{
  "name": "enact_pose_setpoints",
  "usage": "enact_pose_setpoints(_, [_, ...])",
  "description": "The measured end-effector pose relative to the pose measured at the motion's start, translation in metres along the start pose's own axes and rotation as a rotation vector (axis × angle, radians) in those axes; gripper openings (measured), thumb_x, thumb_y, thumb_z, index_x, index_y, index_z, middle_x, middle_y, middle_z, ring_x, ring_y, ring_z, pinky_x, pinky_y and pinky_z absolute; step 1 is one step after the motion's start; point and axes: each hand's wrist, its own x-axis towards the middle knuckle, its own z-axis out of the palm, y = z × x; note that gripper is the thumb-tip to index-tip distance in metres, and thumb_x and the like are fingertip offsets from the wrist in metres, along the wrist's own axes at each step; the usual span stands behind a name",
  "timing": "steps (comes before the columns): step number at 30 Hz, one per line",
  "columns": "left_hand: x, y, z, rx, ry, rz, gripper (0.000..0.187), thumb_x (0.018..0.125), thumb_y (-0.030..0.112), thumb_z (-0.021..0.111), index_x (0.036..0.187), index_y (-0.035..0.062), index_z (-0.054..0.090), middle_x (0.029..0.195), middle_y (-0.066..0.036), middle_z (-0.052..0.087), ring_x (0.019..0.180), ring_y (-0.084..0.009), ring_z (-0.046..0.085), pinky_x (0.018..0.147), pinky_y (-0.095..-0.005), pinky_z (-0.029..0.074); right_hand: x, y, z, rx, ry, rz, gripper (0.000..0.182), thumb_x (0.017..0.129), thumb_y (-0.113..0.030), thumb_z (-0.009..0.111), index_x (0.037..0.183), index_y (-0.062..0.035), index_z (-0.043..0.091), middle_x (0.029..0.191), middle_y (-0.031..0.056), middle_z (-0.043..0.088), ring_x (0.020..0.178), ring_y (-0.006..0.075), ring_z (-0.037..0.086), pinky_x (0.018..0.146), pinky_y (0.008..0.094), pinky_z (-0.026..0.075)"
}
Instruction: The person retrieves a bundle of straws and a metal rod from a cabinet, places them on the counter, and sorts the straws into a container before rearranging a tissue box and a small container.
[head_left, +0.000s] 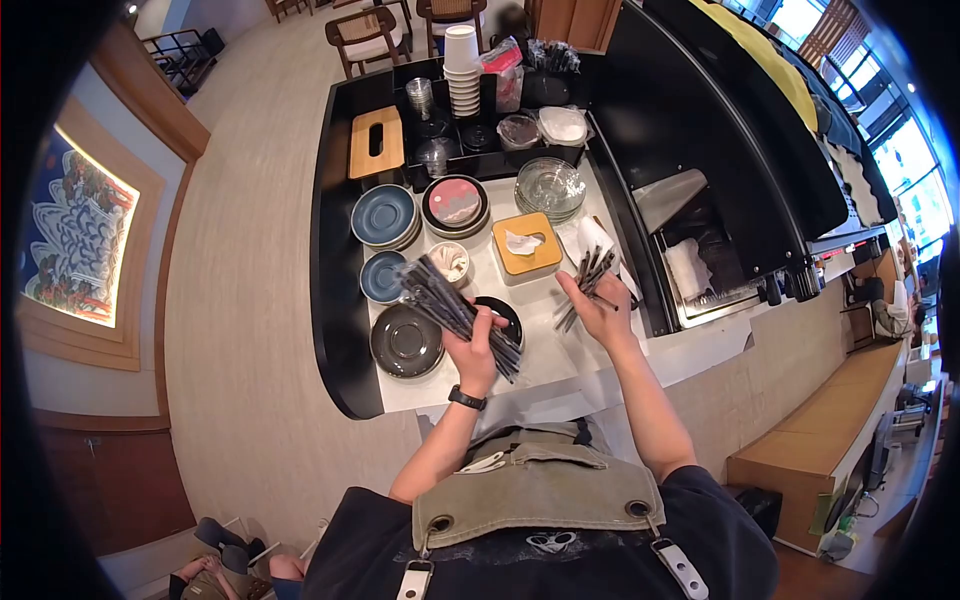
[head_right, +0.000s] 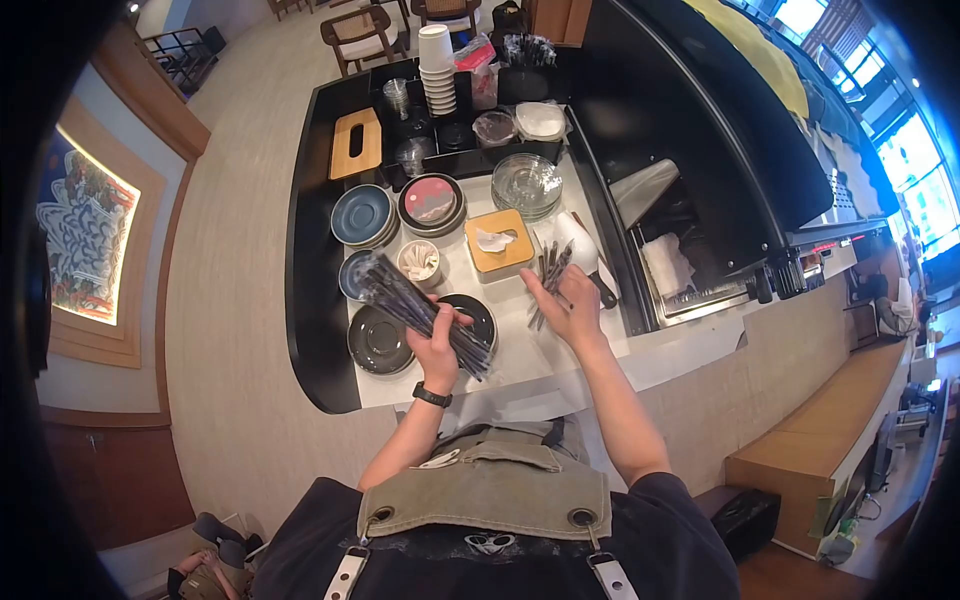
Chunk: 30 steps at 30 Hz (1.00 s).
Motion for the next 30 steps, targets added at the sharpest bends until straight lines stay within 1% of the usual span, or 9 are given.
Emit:
enact_pose_setpoints(1, [-0.003,0.000,0.002,-0.011,-0.029,-0.030,0.023,0.098,0.005,0.064,0.116,-0.0031,0.052,0.086,-0.008,0.066,0.073,-0.0179,0.069,0.074,-0.0313,0.056,0.002,-0.003,-0.002,-0.019,-0.011,0.015,0.029,0.089,-0.022,0.082,0.076,0.0016,0.072,0.070,0.0144,0.070,0.063,0.0291,0.067,0.062,0.0361,0.050])
enact_pose_setpoints(4, [-0.009,-0.005,0.007,-0.020,-0.113,-0.053,0.023,0.098,0.006,0.064,0.116,-0.0028,0.052,0.087,-0.007,0.065,0.075,-0.0182,0.069,0.075,-0.0314,0.056,0.013,-0.014,-0.005,0.047,0.007,0.116,0.029,0.093,-0.023,0.079,0.078,0.0014,0.073,0.070,0.0121,0.071,0.063,0.0229,0.068,0.064,0.0341,0.051])
enact_pose_setpoints(7, [-0.013,-0.010,0.011,-0.016,-0.160,-0.099,0.025,0.097,0.007,0.064,0.117,-0.0028,0.052,0.086,-0.007,0.065,0.076,-0.0187,0.069,0.075,-0.0318,0.056,0.021,-0.018,-0.007,0.286,-0.027,0.318,0.031,0.096,-0.023,0.075,0.078,0.0012,0.073,0.072,0.0087,0.073,0.066,0.0158,0.068,0.065,0.0321,0.051])
enact_pose_setpoints(8, [-0.013,-0.011,0.011,0.014,-0.175,-0.100,0.028,0.097,0.008,0.064,0.118,-0.0031,0.051,0.085,-0.008,0.065,0.076,-0.0192,0.069,0.076,-0.0324,0.056,0.023,-0.020,-0.003,0.395,0.041,0.264,0.032,0.099,-0.023,0.073,0.078,0.0009,0.071,0.074,0.0066,0.074,0.068,0.0121,0.068,0.067,0.0301,0.052])
enact_pose_setpoints(11, [-0.013,-0.011,0.013,0.050,-0.204,-0.118,0.030,0.096,0.010,0.064,0.119,-0.0031,0.050,0.084,-0.008,0.065,0.076,-0.0198,0.069,0.076,-0.0331,0.056,0.026,-0.012,0.013,0.582,0.095,0.420,0.030,0.099,-0.023,0.072,0.080,0.0002,0.069,0.074,0.0068,0.073,0.068,0.0127,0.069,0.068,0.0295,0.052])
enact_pose_setpoints(12, [-0.013,-0.010,0.013,0.054,-0.209,-0.124,0.030,0.096,0.010,0.064,0.119,-0.0030,0.050,0.084,-0.008,0.065,0.076,-0.0198,0.069,0.076,-0.0332,0.056,0.025,-0.004,0.021,0.626,0.115,0.429,0.033,0.100,-0.027,0.071,0.085,0.0021,0.069,0.074,0.0070,0.074,0.067,0.0135,0.069,0.067,0.0304,0.053])
enact_pose_setpoints(18, [-0.014,-0.007,0.008,0.047,-0.193,-0.110,0.024,0.097,0.004,0.062,0.118,-0.0036,0.052,0.085,-0.006,0.065,0.075,-0.0182,0.069,0.074,-0.0321,0.056,0.020,0.001,0.044,1.077,0.227,0.473,0.033,0.097,-0.032,0.076,0.087,-0.0026,0.064,0.069,0.0024,0.064,0.060,0.0110,0.062,0.060,0.0262,0.049])
enact_pose_setpoints(24, [-0.015,-0.006,-0.001,0.038,-0.160,-0.109,0.025,0.097,0.004,0.062,0.119,-0.0031,0.051,0.085,-0.007,0.066,0.075,-0.0182,0.069,0.075,-0.0322,0.057,0.011,0.012,0.062,0.954,0.161,0.579,0.031,0.096,-0.030,0.077,0.093,-0.0021,0.066,0.069,0.0021,0.063,0.060,0.0109,0.062,0.059,0.0261,0.050])
enact_pose_setpoints(30, [-0.011,-0.007,-0.006,0.067,-0.160,-0.169,0.029,0.096,0.006,0.065,0.119,-0.0028,0.049,0.090,-0.009,0.065,0.082,-0.0218,0.072,0.074,-0.0361,0.061,0.011,0.010,0.061,1.061,0.191,0.537,0.030,0.100,-0.029,0.073,0.097,-0.0002,0.065,0.071,0.0033,0.063,0.061,0.0138,0.065,0.061,0.0287,0.054])
